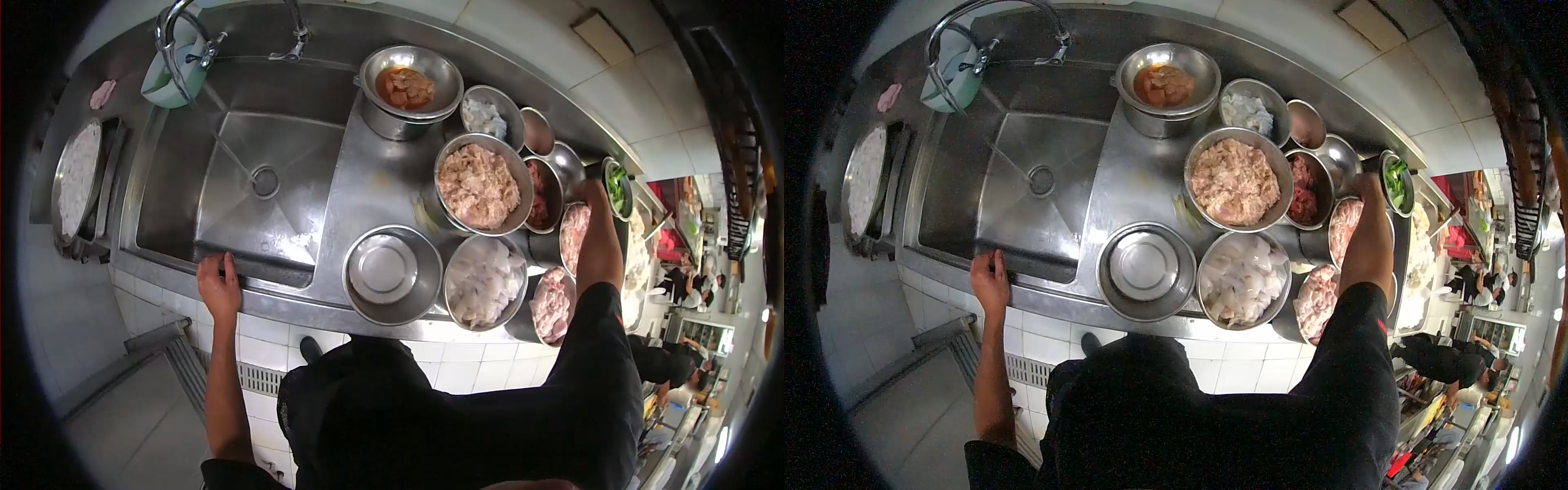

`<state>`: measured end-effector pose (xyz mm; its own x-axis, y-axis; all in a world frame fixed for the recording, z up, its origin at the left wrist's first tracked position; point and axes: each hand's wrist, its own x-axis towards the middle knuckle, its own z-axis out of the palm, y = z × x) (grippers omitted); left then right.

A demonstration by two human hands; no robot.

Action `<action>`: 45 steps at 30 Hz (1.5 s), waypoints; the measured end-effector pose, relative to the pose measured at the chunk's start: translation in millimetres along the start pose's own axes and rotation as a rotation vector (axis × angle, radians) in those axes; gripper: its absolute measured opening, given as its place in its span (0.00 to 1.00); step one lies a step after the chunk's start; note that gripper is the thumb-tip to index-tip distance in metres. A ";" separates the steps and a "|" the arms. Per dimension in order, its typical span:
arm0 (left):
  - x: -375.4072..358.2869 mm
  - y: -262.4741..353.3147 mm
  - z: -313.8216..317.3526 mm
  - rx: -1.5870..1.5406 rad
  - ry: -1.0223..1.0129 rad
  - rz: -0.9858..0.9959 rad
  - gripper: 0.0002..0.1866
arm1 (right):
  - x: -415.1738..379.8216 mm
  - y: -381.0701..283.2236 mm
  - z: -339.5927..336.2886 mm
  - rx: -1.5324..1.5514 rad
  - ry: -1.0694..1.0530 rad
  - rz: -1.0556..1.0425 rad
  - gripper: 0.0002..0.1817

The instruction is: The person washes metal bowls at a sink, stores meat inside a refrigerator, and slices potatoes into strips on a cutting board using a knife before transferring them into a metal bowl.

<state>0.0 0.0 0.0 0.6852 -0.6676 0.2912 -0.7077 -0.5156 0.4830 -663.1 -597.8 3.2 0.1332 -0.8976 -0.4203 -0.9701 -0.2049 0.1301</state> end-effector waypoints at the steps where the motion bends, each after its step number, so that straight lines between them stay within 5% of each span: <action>1: 1.7 -1.4 -2.7 0.003 -0.007 0.000 0.10 | 0.4 -2.5 0.0 0.117 0.066 0.082 0.21; 5: 5.9 6.9 -2.3 0.006 -0.033 0.009 0.10 | -17.9 6.5 -12.3 0.596 0.366 0.429 0.15; 8: 0.7 5.2 -0.5 0.034 -0.008 0.039 0.10 | -94.7 -57.2 -57.1 0.735 0.607 0.425 0.15; 11: -0.9 4.1 1.5 -0.010 0.010 0.015 0.10 | -101.2 -32.0 -69.2 0.298 0.737 0.354 0.17; 16: -2.2 -4.5 2.1 -0.129 0.028 0.030 0.09 | -135.4 -4.4 -82.8 0.850 0.773 0.316 0.16; 20: 26.0 46.0 -5.1 -0.524 0.000 -0.098 0.11 | -261.9 -114.8 -118.2 1.166 0.711 0.122 0.15; 25: 47.9 199.6 -26.1 -1.181 -0.703 0.000 0.18 | -353.7 -214.9 -110.4 1.261 0.560 0.110 0.21; 28: 39.4 250.2 -40.0 -1.358 -1.032 -0.059 0.25 | -396.5 -268.4 -90.9 1.231 0.423 0.036 0.23; 31: 38.3 258.8 -47.3 -1.382 -1.248 -0.165 0.17 | -432.5 -313.7 -73.1 1.159 0.428 0.018 0.20; 33: 36.6 253.5 -47.8 -1.304 -1.230 -0.111 0.13 | -445.2 -331.2 -64.3 1.007 0.428 0.043 0.21; 36: 36.7 254.8 -50.0 -1.249 -1.240 -0.048 0.10 | -456.7 -354.2 -51.4 0.469 0.844 0.068 0.24; 39: 37.8 268.6 -47.4 -1.200 -1.217 0.051 0.09 | -467.1 -375.7 -60.2 0.368 0.877 -0.158 0.24; 45: 43.3 312.2 -30.1 -1.037 -1.110 0.333 0.10 | -424.1 -359.9 -49.2 0.365 0.794 -0.284 0.24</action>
<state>-186.1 -173.8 188.2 -0.2716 -0.9623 -0.0115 -0.0508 0.0024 0.9987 -360.5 -162.6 178.8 0.3454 -0.8646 0.3649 -0.8655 -0.4438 -0.2324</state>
